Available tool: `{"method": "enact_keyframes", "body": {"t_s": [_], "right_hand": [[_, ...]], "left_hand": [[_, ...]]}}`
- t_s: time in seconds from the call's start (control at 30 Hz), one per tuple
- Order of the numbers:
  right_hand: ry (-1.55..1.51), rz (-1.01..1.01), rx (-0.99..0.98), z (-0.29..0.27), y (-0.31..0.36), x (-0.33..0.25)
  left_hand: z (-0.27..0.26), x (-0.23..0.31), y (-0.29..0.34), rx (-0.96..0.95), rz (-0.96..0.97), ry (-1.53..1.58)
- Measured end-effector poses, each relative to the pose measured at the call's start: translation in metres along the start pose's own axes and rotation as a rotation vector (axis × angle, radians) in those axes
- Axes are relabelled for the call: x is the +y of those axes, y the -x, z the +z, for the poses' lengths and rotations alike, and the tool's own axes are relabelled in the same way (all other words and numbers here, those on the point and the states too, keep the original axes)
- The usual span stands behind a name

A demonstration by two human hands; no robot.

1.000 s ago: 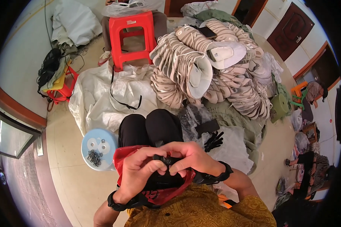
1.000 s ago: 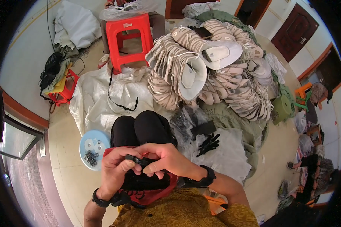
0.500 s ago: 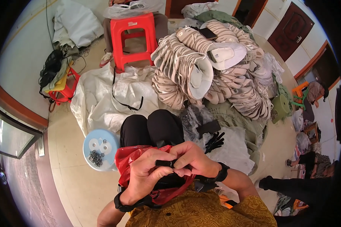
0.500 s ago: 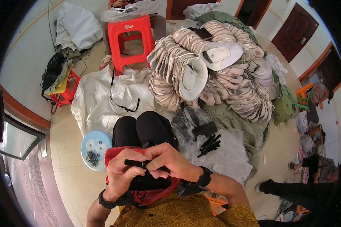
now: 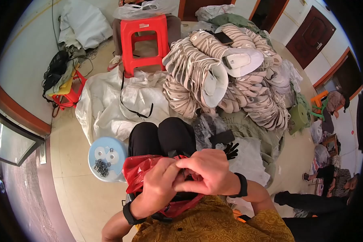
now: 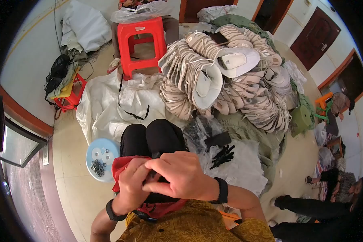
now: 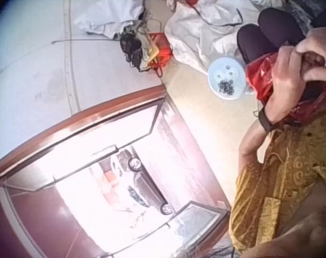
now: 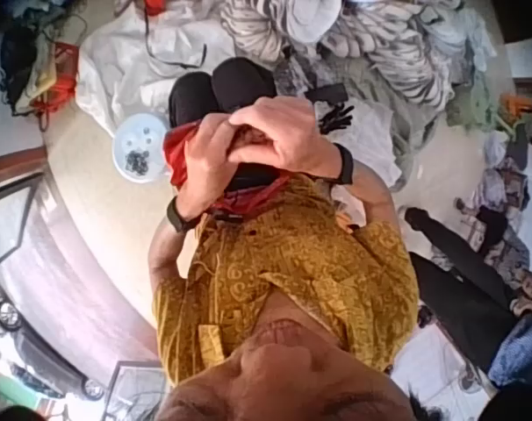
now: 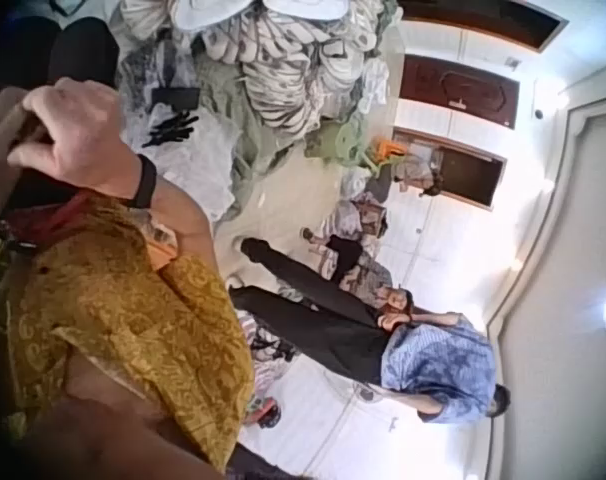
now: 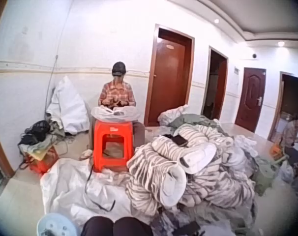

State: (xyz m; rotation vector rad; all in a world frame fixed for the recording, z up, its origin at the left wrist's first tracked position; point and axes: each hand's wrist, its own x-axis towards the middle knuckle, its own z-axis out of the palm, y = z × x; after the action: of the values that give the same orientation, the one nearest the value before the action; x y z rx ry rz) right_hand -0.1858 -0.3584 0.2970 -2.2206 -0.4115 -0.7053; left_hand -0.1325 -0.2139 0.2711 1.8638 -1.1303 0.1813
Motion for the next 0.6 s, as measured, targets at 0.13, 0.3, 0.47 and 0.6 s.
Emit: {"method": "enact_keyframes", "body": {"t_s": [0.13,0.3,0.47,0.6], "right_hand": [[0.011,-0.072,0.020,0.002,0.004,0.011],[-0.255,0.130,-0.078,-0.009,0.004,0.011],[-0.431,0.270,-0.054,-0.010,0.005,0.006],[-0.453,0.423,-0.070,-0.010,0.003,0.000]], "left_hand": [[0.001,0.001,0.006,-0.035,-0.091,0.058],[-0.001,-0.007,0.004,-0.008,-0.001,0.272],[-0.006,-0.008,0.006,-0.113,0.116,0.178],[-0.004,-0.012,0.007,-0.069,0.175,0.128]]}}
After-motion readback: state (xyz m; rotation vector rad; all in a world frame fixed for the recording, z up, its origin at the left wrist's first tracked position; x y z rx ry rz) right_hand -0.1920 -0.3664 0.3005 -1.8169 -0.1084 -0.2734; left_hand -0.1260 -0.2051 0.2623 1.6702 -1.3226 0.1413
